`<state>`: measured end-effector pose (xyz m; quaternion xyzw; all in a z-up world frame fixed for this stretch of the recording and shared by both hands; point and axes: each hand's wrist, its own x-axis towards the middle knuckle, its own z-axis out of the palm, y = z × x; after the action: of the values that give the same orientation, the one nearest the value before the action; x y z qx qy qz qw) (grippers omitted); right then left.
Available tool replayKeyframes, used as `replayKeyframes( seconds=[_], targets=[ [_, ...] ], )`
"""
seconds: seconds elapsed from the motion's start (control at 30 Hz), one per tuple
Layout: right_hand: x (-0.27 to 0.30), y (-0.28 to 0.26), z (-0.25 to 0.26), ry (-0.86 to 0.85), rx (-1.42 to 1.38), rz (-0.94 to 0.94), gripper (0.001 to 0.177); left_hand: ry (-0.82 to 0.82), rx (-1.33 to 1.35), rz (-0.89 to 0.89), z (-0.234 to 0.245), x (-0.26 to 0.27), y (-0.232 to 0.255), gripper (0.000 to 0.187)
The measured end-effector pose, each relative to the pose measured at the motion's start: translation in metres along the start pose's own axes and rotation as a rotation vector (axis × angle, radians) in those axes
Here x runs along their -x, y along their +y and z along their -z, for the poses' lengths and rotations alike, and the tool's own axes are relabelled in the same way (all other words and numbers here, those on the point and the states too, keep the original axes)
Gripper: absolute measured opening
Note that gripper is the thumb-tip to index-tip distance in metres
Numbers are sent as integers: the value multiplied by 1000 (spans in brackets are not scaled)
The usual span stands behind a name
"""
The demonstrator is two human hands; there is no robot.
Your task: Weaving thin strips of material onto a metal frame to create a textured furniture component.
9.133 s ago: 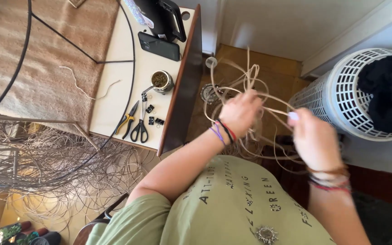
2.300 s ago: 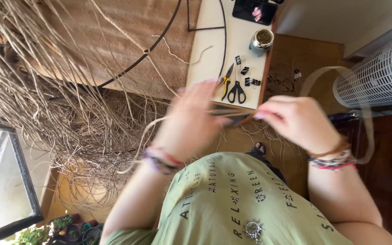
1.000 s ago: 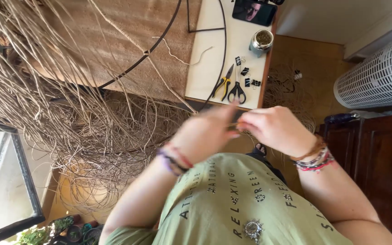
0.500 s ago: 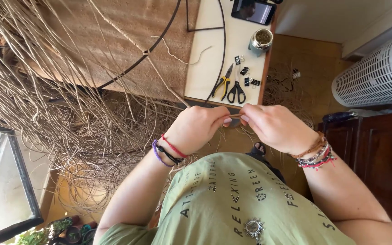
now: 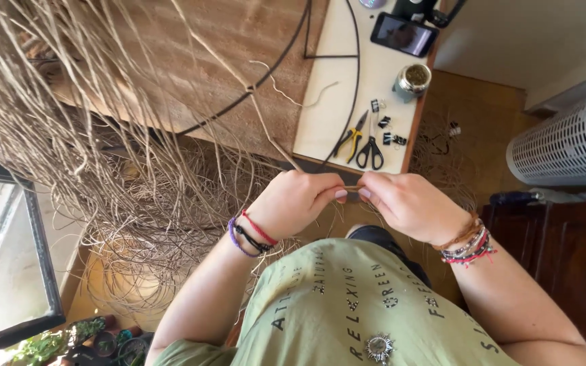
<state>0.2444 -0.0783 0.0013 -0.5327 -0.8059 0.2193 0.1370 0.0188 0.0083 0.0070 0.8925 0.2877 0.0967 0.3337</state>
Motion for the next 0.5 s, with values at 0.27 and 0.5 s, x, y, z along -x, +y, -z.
replayKeyframes(
  seconds=[0.27,0.5],
  targets=[
    [-57,-25,42,259,277,342,13,169,171,-75,64,26,8,19],
    [-123,-46,78,364,44,490,20,534,251,-143,115,41,6,18]
  ],
)
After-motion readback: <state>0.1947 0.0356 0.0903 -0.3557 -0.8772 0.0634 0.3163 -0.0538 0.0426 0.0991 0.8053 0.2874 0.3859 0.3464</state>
